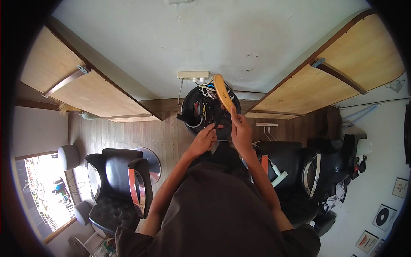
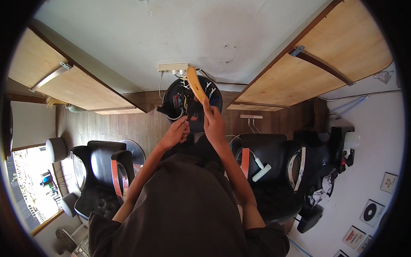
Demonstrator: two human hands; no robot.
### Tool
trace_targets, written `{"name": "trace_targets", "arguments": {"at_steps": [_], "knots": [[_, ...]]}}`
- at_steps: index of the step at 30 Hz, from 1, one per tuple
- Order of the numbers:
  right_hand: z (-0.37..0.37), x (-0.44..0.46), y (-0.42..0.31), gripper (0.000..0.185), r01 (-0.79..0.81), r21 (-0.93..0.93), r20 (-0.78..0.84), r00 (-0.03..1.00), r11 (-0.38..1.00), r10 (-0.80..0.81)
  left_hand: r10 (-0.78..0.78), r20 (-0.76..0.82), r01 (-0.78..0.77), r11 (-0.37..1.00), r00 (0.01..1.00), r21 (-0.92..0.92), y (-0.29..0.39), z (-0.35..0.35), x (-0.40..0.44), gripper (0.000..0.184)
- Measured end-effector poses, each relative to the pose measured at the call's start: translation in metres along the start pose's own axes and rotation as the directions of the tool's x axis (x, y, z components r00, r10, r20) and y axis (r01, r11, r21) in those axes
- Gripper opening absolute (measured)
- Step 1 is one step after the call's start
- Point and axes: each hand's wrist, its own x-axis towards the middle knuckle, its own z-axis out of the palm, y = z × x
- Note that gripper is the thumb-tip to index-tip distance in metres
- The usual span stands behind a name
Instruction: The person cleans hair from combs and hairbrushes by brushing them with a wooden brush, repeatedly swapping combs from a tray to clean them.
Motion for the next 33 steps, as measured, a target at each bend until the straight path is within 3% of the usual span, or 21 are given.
{"name": "trace_targets", "arguments": {"at_steps": [3, 6, 9, 11, 14, 17, 23, 27, 30, 33], "knots": [[0.001, 0.000, 0.000, 0.071, -0.013, -0.108, -0.054, 0.999, 0.994, 0.007, 0.001, 0.013, -0.001, 1.000, 1.000, -0.009, 0.000, 0.002, -0.002, 0.035], [0.000, -0.011, -0.005, 0.071, 0.049, -0.225, 0.034, 0.999, 0.973, -0.043, 0.003, 0.004, -0.003, 1.000, 1.000, -0.022, 0.001, 0.000, -0.003, 0.035], [-0.003, -0.026, -0.016, 0.070, 0.081, -0.060, 0.057, 0.995, 0.995, -0.078, -0.007, -0.045, 0.006, 1.000, 0.999, -0.018, 0.001, -0.001, -0.003, 0.035], [-0.006, -0.036, -0.023, 0.064, 0.036, 0.101, 0.056, 0.998, 0.994, -0.042, 0.005, -0.058, -0.007, 0.999, 0.998, -0.033, -0.004, -0.003, -0.002, 0.034], [-0.013, -0.043, -0.029, 0.061, -0.049, 0.193, 0.116, 0.993, 0.980, 0.027, -0.028, -0.103, 0.020, 0.997, 0.994, -0.073, -0.009, -0.002, -0.001, 0.033], [-0.014, -0.035, -0.025, 0.063, -0.076, 0.182, 0.053, 0.996, 0.980, 0.068, 0.041, -0.018, -0.041, 0.999, 0.999, 0.025, -0.009, 0.002, -0.003, 0.033], [-0.008, -0.003, -0.001, 0.064, 0.021, 0.079, -0.088, 0.996, 0.997, -0.014, 0.012, 0.006, -0.012, 1.000, 1.000, 0.010, 0.000, 0.006, -0.009, 0.035], [-0.010, 0.005, 0.002, 0.064, -0.019, 0.009, -0.093, 0.995, 1.000, 0.020, 0.034, 0.002, -0.034, 0.999, 0.999, -0.005, -0.001, 0.009, -0.012, 0.036], [-0.015, -0.006, -0.005, 0.068, 0.060, 0.003, -0.045, 0.997, 0.998, -0.059, 0.065, -0.020, -0.066, 0.997, 0.998, -0.045, -0.005, 0.005, -0.007, 0.035], [-0.014, -0.027, -0.018, 0.068, 0.084, 0.139, 0.065, 0.994, 0.987, -0.093, 0.040, -0.060, -0.045, 0.996, 0.997, -0.079, -0.004, 0.003, -0.002, 0.035]]}}
